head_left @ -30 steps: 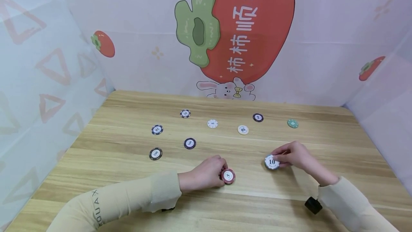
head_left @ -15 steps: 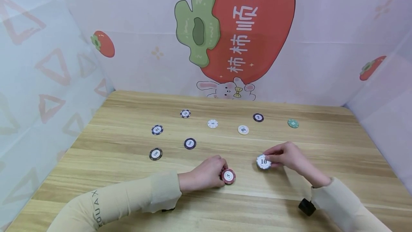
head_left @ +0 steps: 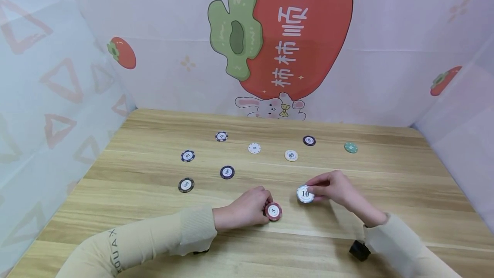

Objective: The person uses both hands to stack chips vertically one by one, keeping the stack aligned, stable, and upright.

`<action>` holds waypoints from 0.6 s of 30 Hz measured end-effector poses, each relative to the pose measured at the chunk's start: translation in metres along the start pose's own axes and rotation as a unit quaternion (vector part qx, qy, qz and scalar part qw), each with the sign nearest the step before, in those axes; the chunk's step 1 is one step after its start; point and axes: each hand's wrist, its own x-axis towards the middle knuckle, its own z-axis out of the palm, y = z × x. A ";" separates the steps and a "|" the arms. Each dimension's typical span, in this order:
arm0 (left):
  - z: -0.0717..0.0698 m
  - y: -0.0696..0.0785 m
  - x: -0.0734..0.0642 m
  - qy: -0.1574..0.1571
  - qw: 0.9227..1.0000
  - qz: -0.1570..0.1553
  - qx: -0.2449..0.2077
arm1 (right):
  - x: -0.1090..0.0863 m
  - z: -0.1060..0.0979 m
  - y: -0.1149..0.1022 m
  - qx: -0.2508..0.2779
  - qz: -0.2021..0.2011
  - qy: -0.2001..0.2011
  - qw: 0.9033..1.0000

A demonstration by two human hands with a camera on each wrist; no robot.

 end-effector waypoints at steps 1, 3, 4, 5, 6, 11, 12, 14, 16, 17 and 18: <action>0.000 0.000 0.000 0.000 1.000 -0.001 0.000 | 0.000 0.002 -0.001 0.005 -0.001 -0.001 1.000; 0.000 0.000 0.000 -0.002 1.000 -0.004 -0.003 | 0.001 0.005 -0.001 0.014 -0.003 -0.003 1.000; 0.000 0.000 0.000 -0.003 1.000 -0.004 -0.003 | 0.002 0.006 -0.002 0.016 -0.004 -0.003 1.000; 0.000 0.000 0.000 -0.002 1.000 -0.004 -0.004 | 0.002 0.007 -0.002 0.019 -0.003 -0.003 1.000; 0.001 0.000 0.000 -0.001 1.000 -0.002 -0.002 | 0.002 0.009 -0.003 0.021 -0.004 -0.004 1.000; 0.002 -0.002 0.000 0.009 1.000 0.008 0.004 | 0.004 0.015 -0.004 0.040 -0.010 -0.015 0.999; 0.002 -0.002 0.000 0.010 1.000 0.010 0.006 | 0.004 0.016 -0.004 0.046 -0.013 -0.019 0.999; 0.002 -0.002 0.000 0.010 1.000 0.011 0.004 | 0.005 0.019 -0.003 0.059 -0.016 -0.028 0.998; 0.001 -0.002 0.000 0.008 1.000 0.011 0.001 | 0.005 0.023 -0.002 0.069 -0.019 -0.038 0.997; 0.001 -0.002 0.000 0.008 1.000 0.011 0.000 | 0.005 0.025 -0.002 0.076 -0.018 -0.043 0.996; 0.001 -0.002 0.000 0.008 1.000 0.011 -0.001 | 0.005 0.027 -0.002 0.081 -0.017 -0.046 0.996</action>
